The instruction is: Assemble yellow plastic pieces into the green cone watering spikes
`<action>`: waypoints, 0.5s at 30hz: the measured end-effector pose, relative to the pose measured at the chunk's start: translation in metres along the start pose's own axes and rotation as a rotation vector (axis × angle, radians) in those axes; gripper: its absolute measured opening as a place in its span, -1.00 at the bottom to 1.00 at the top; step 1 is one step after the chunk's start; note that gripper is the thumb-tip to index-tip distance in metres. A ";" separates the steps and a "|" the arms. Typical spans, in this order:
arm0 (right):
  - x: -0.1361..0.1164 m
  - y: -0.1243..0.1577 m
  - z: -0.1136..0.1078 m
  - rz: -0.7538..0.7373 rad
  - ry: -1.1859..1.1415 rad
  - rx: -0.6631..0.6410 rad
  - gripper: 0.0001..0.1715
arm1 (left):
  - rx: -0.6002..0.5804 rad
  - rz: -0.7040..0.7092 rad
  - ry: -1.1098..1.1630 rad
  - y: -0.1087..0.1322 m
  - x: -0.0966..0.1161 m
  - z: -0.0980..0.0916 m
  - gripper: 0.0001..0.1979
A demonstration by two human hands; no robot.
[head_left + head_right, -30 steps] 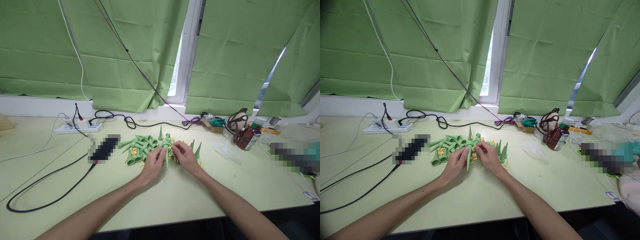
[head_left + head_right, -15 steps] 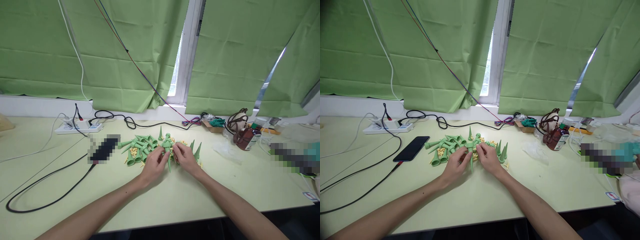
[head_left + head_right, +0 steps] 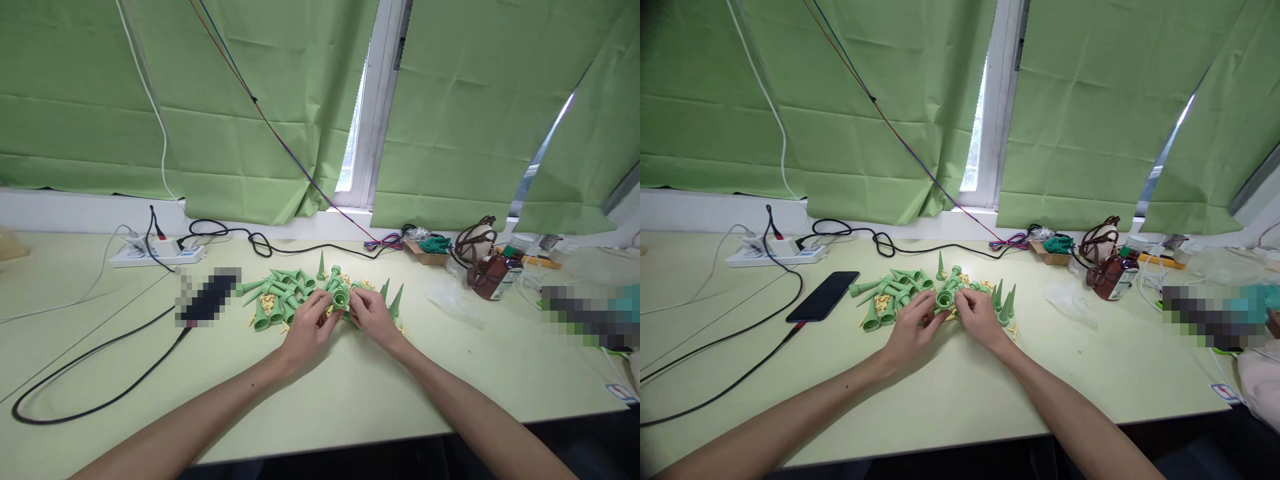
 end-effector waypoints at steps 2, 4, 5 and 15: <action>0.001 0.000 0.000 0.001 -0.021 0.015 -0.49 | -0.002 -0.013 0.003 0.000 -0.002 0.000 -0.87; 0.001 0.000 0.000 -0.001 -0.047 0.043 -0.49 | -0.006 -0.048 0.007 0.000 -0.005 0.001 -0.93; 0.000 0.000 -0.001 -0.004 -0.066 0.059 -0.50 | -0.005 -0.069 0.012 -0.001 -0.006 0.001 -0.94; -0.005 0.001 -0.002 -0.018 -0.148 0.085 -0.57 | -0.035 -0.382 0.285 -0.005 -0.021 -0.002 -0.50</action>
Point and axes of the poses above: each hand's wrist, its own y-axis away from the middle knuckle, its own z-axis out of the palm, x = y × z, the point moved 8 cm from there along -y, towards the middle knuckle, and after that the axes turned 12 degrees about -z, right-handed, at the moved point
